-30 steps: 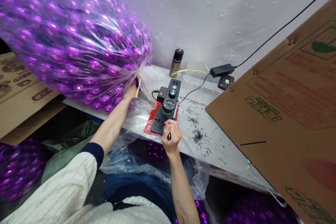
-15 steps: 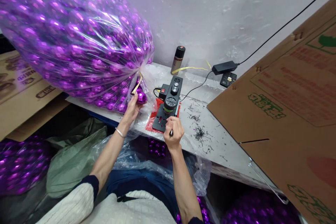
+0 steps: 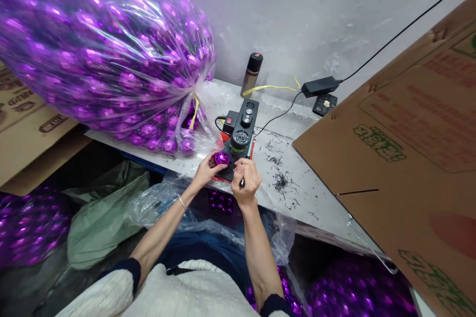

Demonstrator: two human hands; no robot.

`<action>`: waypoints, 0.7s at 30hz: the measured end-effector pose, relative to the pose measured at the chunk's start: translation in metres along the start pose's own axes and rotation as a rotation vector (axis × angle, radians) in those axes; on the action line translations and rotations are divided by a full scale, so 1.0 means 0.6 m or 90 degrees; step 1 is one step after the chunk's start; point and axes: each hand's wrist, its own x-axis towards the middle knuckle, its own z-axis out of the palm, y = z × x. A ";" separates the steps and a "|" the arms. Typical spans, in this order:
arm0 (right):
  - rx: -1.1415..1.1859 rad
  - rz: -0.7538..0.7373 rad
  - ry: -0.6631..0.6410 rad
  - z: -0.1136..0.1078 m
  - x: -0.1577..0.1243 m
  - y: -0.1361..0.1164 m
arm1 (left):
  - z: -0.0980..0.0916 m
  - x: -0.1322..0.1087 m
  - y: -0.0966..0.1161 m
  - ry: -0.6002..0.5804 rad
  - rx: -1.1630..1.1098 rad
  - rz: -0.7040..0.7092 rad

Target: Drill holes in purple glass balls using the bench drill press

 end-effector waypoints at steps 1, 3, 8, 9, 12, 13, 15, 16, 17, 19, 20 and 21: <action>0.000 0.001 -0.003 -0.001 0.000 0.000 | 0.000 -0.001 -0.001 -0.014 0.077 0.031; 0.000 0.003 -0.006 -0.002 -0.001 0.001 | -0.005 -0.004 -0.001 -0.037 0.225 0.094; -0.010 0.003 -0.006 -0.003 -0.001 0.001 | -0.012 -0.005 -0.002 -0.063 0.397 0.178; -0.012 0.004 -0.005 -0.003 0.001 0.000 | -0.011 -0.004 -0.002 -0.067 0.408 0.186; -0.013 0.018 0.010 -0.004 0.016 -0.006 | -0.002 0.002 0.001 -0.074 0.428 0.212; -0.009 0.026 0.019 -0.004 0.023 -0.009 | 0.001 0.004 0.003 -0.078 0.432 0.218; -0.003 0.050 0.039 -0.004 0.040 -0.014 | 0.006 0.008 0.008 -0.087 0.435 0.224; -0.004 0.063 0.045 -0.004 0.048 -0.017 | 0.008 0.009 0.010 -0.090 0.435 0.224; -0.008 0.076 0.046 -0.004 0.055 -0.019 | 0.010 0.010 0.013 -0.094 0.435 0.224; -0.020 0.096 0.039 -0.005 0.066 -0.022 | 0.012 0.011 0.016 -0.096 0.436 0.219; -0.024 0.101 0.033 -0.006 0.069 -0.023 | 0.013 0.011 0.017 -0.098 0.436 0.214; -0.025 0.104 0.029 -0.007 0.070 -0.023 | 0.015 0.012 0.018 -0.096 0.435 0.208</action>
